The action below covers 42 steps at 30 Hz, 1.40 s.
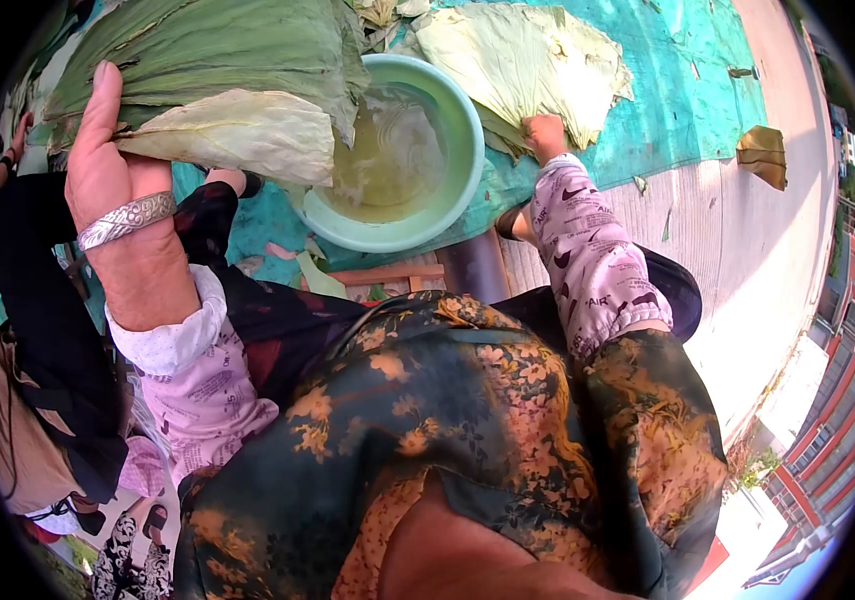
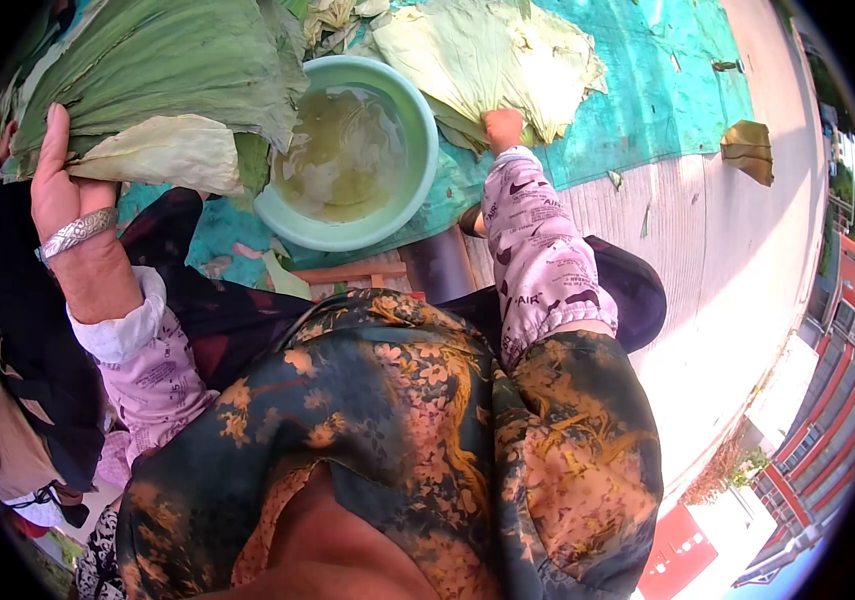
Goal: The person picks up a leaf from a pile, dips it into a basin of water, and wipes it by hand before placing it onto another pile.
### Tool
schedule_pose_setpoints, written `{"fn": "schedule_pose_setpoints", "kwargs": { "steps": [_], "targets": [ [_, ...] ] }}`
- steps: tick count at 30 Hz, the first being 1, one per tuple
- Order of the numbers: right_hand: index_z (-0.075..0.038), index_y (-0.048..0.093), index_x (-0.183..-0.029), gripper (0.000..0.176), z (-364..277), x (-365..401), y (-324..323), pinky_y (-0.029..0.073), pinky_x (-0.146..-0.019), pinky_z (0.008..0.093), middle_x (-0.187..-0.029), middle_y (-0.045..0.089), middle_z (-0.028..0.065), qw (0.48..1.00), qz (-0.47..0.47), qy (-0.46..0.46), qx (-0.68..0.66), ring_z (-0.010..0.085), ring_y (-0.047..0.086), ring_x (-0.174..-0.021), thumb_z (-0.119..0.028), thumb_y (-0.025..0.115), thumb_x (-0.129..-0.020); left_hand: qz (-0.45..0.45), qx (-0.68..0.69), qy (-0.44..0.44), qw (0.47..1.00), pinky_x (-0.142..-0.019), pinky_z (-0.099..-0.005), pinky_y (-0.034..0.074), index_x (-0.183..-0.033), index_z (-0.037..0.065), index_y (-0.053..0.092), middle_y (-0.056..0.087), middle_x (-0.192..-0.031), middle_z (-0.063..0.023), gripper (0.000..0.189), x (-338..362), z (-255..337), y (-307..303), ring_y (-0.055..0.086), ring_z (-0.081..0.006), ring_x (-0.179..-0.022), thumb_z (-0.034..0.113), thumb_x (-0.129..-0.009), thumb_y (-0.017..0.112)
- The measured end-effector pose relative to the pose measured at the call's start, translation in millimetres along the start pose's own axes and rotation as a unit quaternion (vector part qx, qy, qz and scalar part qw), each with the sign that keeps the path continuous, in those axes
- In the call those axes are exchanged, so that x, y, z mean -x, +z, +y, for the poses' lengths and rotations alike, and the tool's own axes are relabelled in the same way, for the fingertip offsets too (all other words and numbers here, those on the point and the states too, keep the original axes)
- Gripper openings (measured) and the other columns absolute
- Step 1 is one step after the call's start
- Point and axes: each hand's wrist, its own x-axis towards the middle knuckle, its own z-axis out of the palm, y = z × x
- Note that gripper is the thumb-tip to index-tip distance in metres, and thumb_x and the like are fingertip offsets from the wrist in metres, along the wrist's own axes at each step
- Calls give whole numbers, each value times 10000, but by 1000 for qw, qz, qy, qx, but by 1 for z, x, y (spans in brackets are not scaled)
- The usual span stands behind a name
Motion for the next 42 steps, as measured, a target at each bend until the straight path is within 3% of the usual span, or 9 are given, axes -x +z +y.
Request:
{"fn": "schedule_pose_setpoints", "kwargs": {
  "steps": [2,5,9,13,22,25,30,37,42],
  "targets": [
    [-13,601,-795,207,11,1,3,474,-681,360,-796,589,196,984,118,-102,84,349,582,-796,-187,609,-684,-7,-3,-6,1000,-891,-352,428,-1122,-35,509,548,-1113,-116,337,-2,1,0,526,-227,-1023,87,-821,600],
    [-37,576,-1000,306,-23,28,1,451,-787,340,-929,617,156,952,187,-166,179,258,595,-869,-193,601,-738,4,-9,-11,1000,-889,-352,429,-1104,-28,520,551,-1111,-114,313,1,5,3,531,-227,-1017,97,-827,596],
    [-93,630,-856,198,-49,1,37,460,-732,348,-844,639,104,974,-2,-225,5,267,597,-811,-233,619,-716,5,-13,-9,1000,-882,-355,433,-1101,-22,516,554,-1108,-113,297,8,11,6,537,-225,-1008,108,-842,578],
    [-121,644,-835,208,-108,-6,66,463,-723,346,-833,643,87,966,-117,-231,28,254,603,-795,-284,637,-706,8,-19,-3,1000,-882,-348,431,-1105,-11,517,555,-1107,-108,289,8,18,11,539,-219,-1002,108,-847,568],
    [-73,613,-897,342,-170,2,92,461,-728,371,-896,631,137,914,-143,-220,310,287,604,-794,-343,651,-691,30,-44,-15,998,-880,-344,423,-1115,-20,511,553,-1109,-109,287,16,29,25,536,-211,-1000,117,-864,539],
    [-60,622,-844,296,-153,-14,99,465,-718,370,-860,635,151,919,-132,-257,268,301,602,-789,-311,648,-689,45,-57,8,997,-889,-342,418,-1118,-22,512,549,-1120,-108,282,16,31,26,532,-206,-1012,109,-869,527],
    [-42,657,-818,242,-103,-64,88,476,-614,261,-704,640,58,970,-136,-188,73,119,589,-612,-248,669,-692,38,-44,3,998,-902,-340,411,-1137,-24,505,544,-1136,-105,290,24,31,18,526,-202,-1028,94,-871,515],
    [-31,650,-846,220,-82,-71,86,460,-540,260,-667,621,40,988,-110,-106,6,109,566,-566,-200,674,-706,23,-27,-33,999,-919,-345,396,-1146,-22,502,546,-1137,-108,297,24,30,16,523,-203,-1034,106,-878,505],
    [-62,625,-838,178,-115,-35,69,392,-490,238,-669,577,-7,960,-241,18,-145,65,509,-566,-223,619,-761,30,-34,-37,998,-910,-342,403,-1131,-21,510,551,-1130,-106,283,24,31,17,528,-202,-1027,98,-874,511]
  ]
}}
